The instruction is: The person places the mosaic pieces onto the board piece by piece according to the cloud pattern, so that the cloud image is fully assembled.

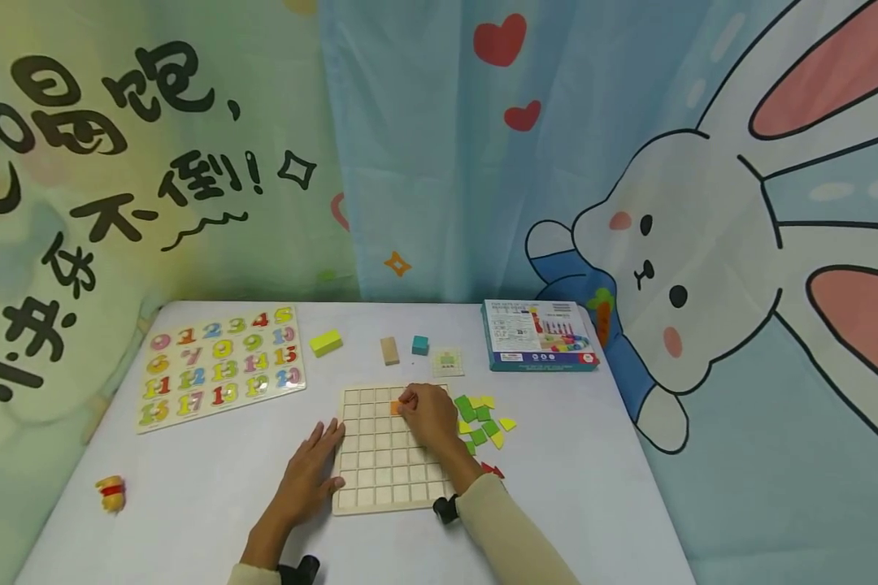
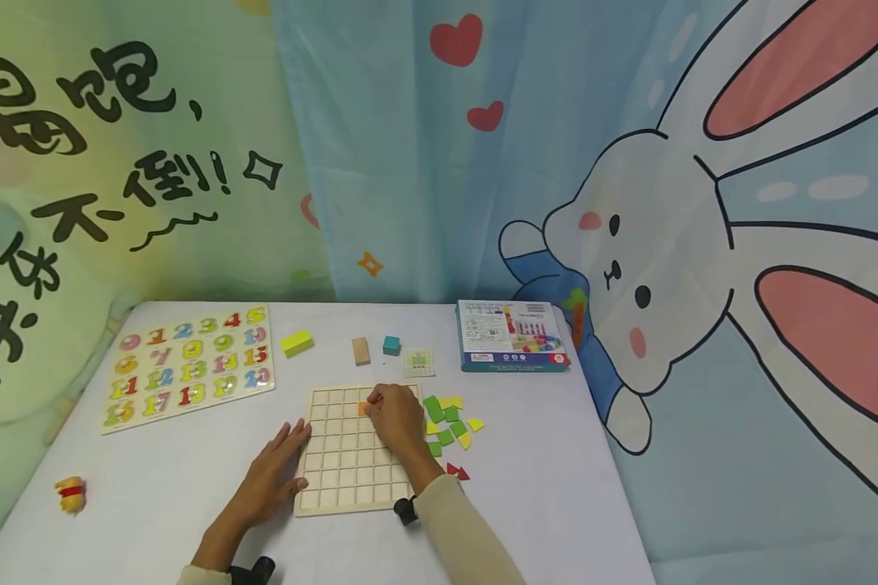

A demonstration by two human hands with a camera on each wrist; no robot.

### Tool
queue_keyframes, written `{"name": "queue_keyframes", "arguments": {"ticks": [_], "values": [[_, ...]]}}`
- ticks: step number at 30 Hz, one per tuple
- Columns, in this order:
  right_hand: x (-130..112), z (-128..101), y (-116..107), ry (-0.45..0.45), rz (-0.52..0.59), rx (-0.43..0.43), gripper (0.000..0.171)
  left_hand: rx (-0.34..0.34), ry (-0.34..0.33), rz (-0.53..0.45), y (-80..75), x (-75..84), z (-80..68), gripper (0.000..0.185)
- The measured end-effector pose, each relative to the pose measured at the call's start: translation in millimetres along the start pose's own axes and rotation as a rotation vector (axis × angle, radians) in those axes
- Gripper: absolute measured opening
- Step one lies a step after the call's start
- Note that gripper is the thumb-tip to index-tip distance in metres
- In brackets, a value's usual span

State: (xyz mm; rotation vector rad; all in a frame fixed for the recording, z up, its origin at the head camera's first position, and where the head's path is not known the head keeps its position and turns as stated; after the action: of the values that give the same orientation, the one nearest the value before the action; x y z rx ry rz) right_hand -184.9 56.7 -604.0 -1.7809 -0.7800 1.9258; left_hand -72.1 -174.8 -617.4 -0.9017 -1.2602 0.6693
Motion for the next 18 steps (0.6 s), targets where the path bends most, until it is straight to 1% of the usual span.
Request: {"name": "queue_keyframes", "arguments": {"ticks": [5,7,10,12,14,18], "values": [[1.2,1.4,-4.8,0.016,-0.006,0.017,0.004,-0.027,-0.036,-0.008,0.8,0.2,1.3,0.09],[3.3,2.1,-8.4,-0.003,0.006,0.029,0.005,-0.029,-0.036,-0.012,0.5,-0.1,1.5,0.09],[11.0,1.7,-18.0,-0.005,0.045,0.046,0.012,-0.013,-0.019,-0.021,0.6,-0.6,1.5,0.089],[17.9,0.3,-28.4,0.017,0.081,0.063,0.017,-0.006,-0.013,-0.028,0.3,-0.5,1.3,0.089],[26.5,-1.5,-40.6,0.058,0.089,0.083,0.021,-0.005,-0.014,-0.03,0.3,-0.6,1.3,0.089],[43.4,-5.1,-67.6,0.139,0.043,0.122,0.023,-0.027,-0.028,-0.033,0.0,-0.4,1.2,0.089]]}}
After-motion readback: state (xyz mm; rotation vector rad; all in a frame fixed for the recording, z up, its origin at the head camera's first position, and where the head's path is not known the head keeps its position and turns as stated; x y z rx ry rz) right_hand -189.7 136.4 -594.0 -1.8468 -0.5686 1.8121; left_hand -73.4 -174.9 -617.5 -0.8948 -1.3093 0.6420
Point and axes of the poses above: each hand's wrist, its own z-axis towards the middle knuckle, its own y-axis out of the palm, x = y × z, the point moved 1 cm from there along z, towards the middle knuckle, and after that the axes turned 10 degrees about z, right-handed, at the moved point
